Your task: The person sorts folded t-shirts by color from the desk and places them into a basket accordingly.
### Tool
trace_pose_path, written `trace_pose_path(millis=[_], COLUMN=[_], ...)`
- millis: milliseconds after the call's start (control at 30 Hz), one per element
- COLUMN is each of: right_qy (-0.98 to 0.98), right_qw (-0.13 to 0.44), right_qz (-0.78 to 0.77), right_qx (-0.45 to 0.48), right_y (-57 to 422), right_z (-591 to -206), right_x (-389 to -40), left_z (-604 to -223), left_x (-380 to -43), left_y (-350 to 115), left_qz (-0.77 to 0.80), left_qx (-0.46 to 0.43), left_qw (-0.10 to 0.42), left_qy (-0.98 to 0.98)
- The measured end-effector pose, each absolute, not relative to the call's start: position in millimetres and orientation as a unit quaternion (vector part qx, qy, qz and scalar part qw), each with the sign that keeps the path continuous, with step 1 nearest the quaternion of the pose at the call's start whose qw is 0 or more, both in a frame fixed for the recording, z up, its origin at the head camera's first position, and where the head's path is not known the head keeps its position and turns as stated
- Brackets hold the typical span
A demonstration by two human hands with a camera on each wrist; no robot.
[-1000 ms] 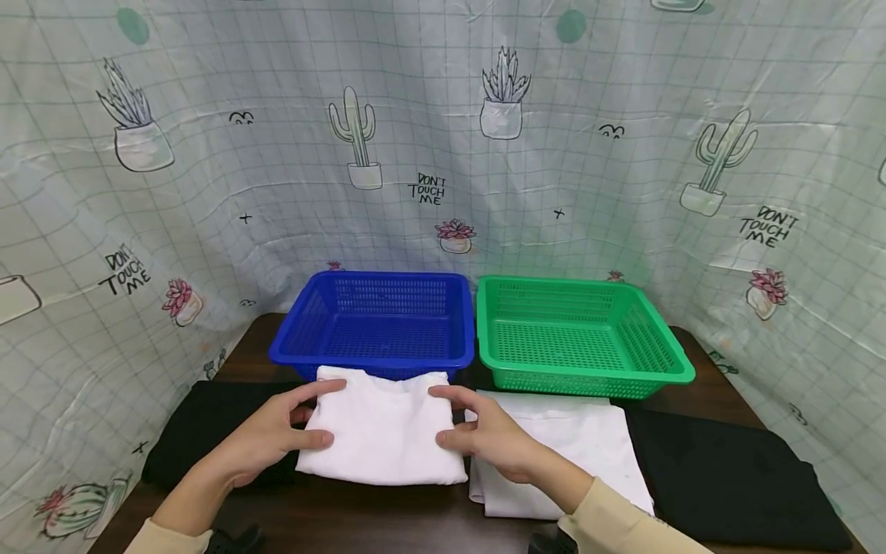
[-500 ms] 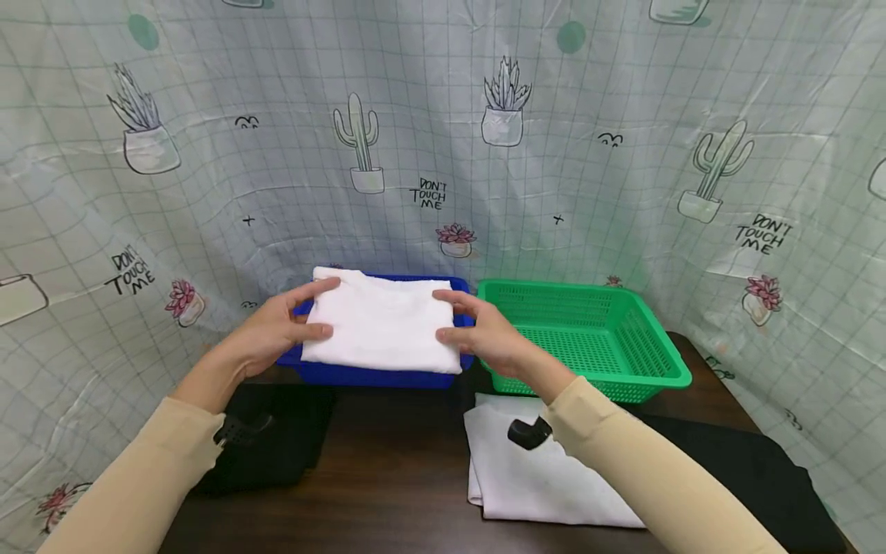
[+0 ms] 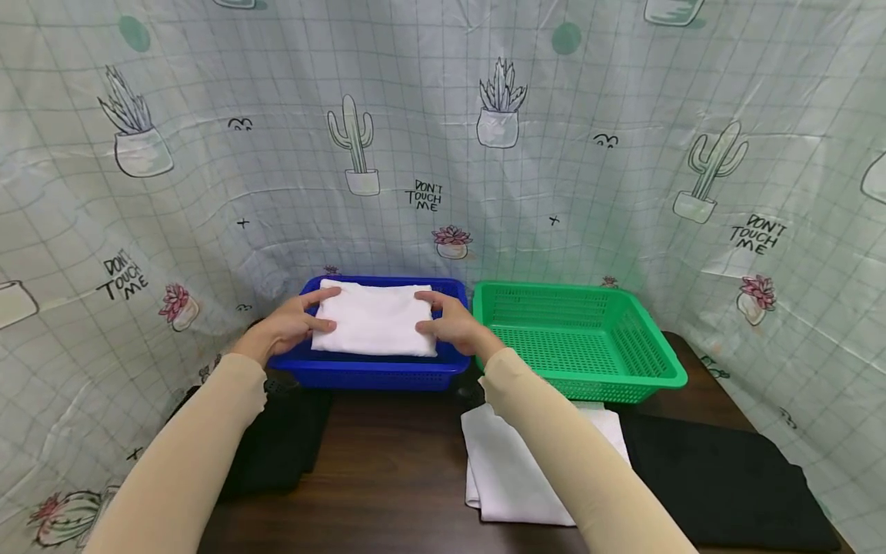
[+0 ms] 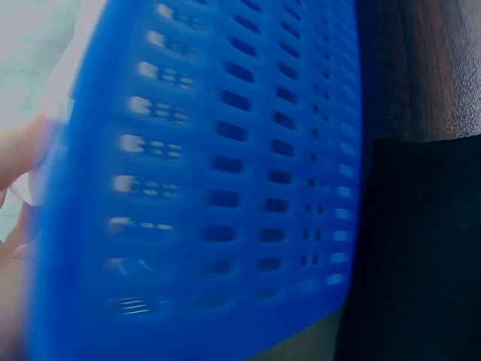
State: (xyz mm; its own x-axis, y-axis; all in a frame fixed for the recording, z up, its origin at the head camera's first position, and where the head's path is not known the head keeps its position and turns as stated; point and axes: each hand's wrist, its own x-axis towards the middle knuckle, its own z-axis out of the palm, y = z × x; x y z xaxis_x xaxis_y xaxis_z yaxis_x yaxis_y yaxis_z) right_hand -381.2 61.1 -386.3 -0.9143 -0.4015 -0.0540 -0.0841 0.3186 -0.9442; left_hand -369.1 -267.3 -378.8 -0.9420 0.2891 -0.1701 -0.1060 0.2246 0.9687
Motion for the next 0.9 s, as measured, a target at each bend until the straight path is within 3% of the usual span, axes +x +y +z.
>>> trace_pose_path(millis=[667,900], right_qy=[0.869,0.91], right_qw=[0.103,0.132], right_qz=[-0.48,-0.388], right_qx=[-0.052,-0.066], right_y=[28.1,23.4], right_z=[-421.7,-422.6], right_x=[-386.9,-389.0], left_z=[-402.7,-413.2], left_x=[-384.6,-392.1], left_y=[-251.9,-255.0], left_qz=[0.558,0.473], left_qx=[-0.002,-0.003], left_qw=[0.18,0.191], left_qy=[0.81,0.86])
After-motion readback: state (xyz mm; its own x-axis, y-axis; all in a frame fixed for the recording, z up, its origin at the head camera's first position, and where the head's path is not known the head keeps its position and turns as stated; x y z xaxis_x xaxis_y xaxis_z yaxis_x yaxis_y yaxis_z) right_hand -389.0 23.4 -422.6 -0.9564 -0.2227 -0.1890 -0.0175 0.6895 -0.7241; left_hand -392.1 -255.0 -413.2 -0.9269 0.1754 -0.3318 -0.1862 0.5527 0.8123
